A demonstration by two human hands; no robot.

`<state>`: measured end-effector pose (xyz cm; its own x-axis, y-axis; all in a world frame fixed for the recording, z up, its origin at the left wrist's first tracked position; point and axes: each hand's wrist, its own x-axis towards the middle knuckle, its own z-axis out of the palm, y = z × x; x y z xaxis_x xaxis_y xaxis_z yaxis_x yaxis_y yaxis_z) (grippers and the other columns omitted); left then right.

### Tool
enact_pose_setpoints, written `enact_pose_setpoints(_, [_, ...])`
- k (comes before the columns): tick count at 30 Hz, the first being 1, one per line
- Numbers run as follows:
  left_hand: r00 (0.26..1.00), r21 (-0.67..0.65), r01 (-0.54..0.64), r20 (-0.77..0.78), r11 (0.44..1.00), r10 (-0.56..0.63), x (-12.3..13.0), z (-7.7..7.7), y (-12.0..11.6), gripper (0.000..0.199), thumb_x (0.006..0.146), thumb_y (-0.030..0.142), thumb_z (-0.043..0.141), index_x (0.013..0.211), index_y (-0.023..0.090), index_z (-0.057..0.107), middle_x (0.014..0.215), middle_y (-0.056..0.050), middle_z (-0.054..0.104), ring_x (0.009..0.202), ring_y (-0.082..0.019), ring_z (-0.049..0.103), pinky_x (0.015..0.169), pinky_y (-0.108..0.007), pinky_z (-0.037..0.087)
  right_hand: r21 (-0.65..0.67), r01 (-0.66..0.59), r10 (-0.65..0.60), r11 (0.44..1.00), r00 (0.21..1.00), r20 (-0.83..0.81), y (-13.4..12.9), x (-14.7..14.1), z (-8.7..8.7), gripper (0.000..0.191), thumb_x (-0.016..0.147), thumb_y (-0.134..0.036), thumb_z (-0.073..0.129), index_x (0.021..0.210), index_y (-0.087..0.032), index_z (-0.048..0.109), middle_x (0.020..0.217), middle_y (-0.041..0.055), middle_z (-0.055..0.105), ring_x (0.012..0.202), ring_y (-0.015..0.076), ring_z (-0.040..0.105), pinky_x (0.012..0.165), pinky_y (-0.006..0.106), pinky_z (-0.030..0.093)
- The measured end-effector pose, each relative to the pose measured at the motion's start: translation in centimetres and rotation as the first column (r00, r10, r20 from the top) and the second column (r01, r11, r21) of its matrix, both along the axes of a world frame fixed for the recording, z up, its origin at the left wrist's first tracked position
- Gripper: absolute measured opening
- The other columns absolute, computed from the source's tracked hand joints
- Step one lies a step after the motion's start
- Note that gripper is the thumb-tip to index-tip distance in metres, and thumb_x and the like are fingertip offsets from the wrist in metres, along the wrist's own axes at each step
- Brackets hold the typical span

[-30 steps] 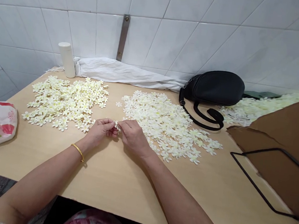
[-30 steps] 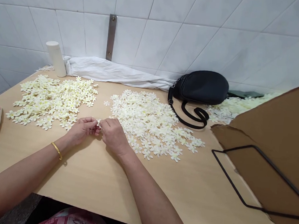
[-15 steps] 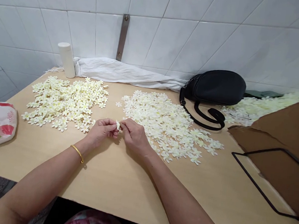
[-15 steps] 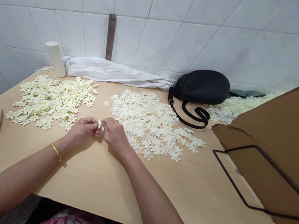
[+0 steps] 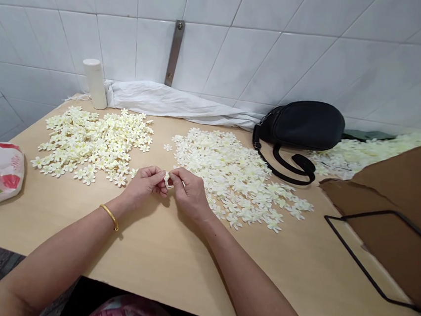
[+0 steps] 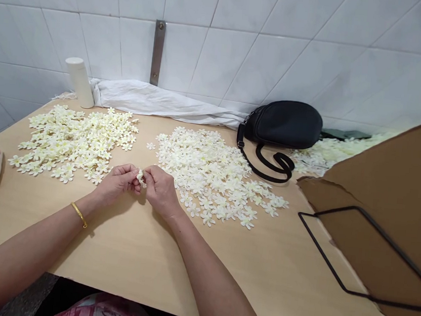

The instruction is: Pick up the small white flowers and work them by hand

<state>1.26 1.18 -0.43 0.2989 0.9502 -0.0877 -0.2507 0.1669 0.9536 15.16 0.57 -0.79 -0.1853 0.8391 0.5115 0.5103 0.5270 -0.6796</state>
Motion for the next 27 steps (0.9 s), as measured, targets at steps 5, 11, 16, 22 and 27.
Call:
enact_pose_setpoints(5, [0.990, 0.044, -0.100, -0.092, 0.994, 0.103, 0.01, 0.48, -0.05, 0.025, 0.072, 0.032, 0.061, 0.056, 0.015, 0.051, 0.049, -0.001, 0.054, 0.045, -0.009, 0.049, 0.051, -0.023, 0.040, 0.039, 0.047, -0.045, 0.998, 0.998, -0.053, -0.04, 0.15, 0.08, 0.017, 0.083, -0.021, 0.040, 0.070, -0.019, 0.052, 0.064, 0.0005, 0.056, 0.060, 0.0121, 0.051, 0.059, 0.024, 0.040])
enact_pose_setpoints(11, [0.935, 0.174, -0.211, -0.252, 0.962, 0.250, -0.07, 1.03, -0.06, 0.025, 0.073, 0.027, 0.058, 0.054, 0.016, 0.049, 0.046, 0.000, 0.052, 0.046, -0.009, 0.050, 0.053, -0.023, 0.041, 0.102, -0.002, 0.003, 0.995, 1.000, -0.009, -0.36, 0.02, 0.11, 0.016, 0.083, -0.019, 0.043, 0.073, -0.019, 0.056, 0.069, 0.0019, 0.059, 0.064, 0.0128, 0.053, 0.062, 0.025, 0.042])
enact_pose_setpoints(16, [0.893, 0.251, -0.214, -0.340, 0.944, 0.294, -0.07, 0.85, -0.16, 0.023, 0.072, 0.029, 0.058, 0.055, 0.017, 0.048, 0.046, 0.001, 0.051, 0.044, -0.009, 0.046, 0.047, -0.021, 0.036, 0.129, -0.032, 0.028, 0.991, 0.999, 0.038, -0.34, -0.12, -0.09, 0.016, 0.083, -0.017, 0.043, 0.077, -0.017, 0.058, 0.072, 0.0037, 0.061, 0.066, 0.0131, 0.055, 0.062, 0.025, 0.042])
enact_pose_setpoints(22, [0.873, 0.324, -0.173, -0.387, 0.930, 0.297, -0.02, 0.71, -0.21, 0.024, 0.073, 0.031, 0.055, 0.056, 0.017, 0.048, 0.047, 0.001, 0.051, 0.047, -0.009, 0.047, 0.048, -0.021, 0.036, 0.086, -0.053, 0.045, 0.995, 0.995, 0.091, -0.07, -0.02, -0.30, 0.018, 0.083, -0.017, 0.041, 0.075, -0.018, 0.058, 0.070, 0.0033, 0.061, 0.064, 0.0130, 0.055, 0.061, 0.025, 0.042])
enact_pose_setpoints(27, [0.873, 0.313, -0.182, -0.385, 0.932, 0.300, -0.02, 0.66, -0.13, 0.023, 0.073, 0.031, 0.054, 0.055, 0.017, 0.047, 0.046, 0.001, 0.050, 0.046, -0.010, 0.047, 0.047, -0.021, 0.036, 0.065, -0.045, 0.040, 0.997, 0.996, 0.085, -0.17, 0.05, -0.16, 0.019, 0.083, -0.017, 0.041, 0.073, -0.018, 0.057, 0.068, 0.0028, 0.060, 0.062, 0.0126, 0.054, 0.060, 0.025, 0.041])
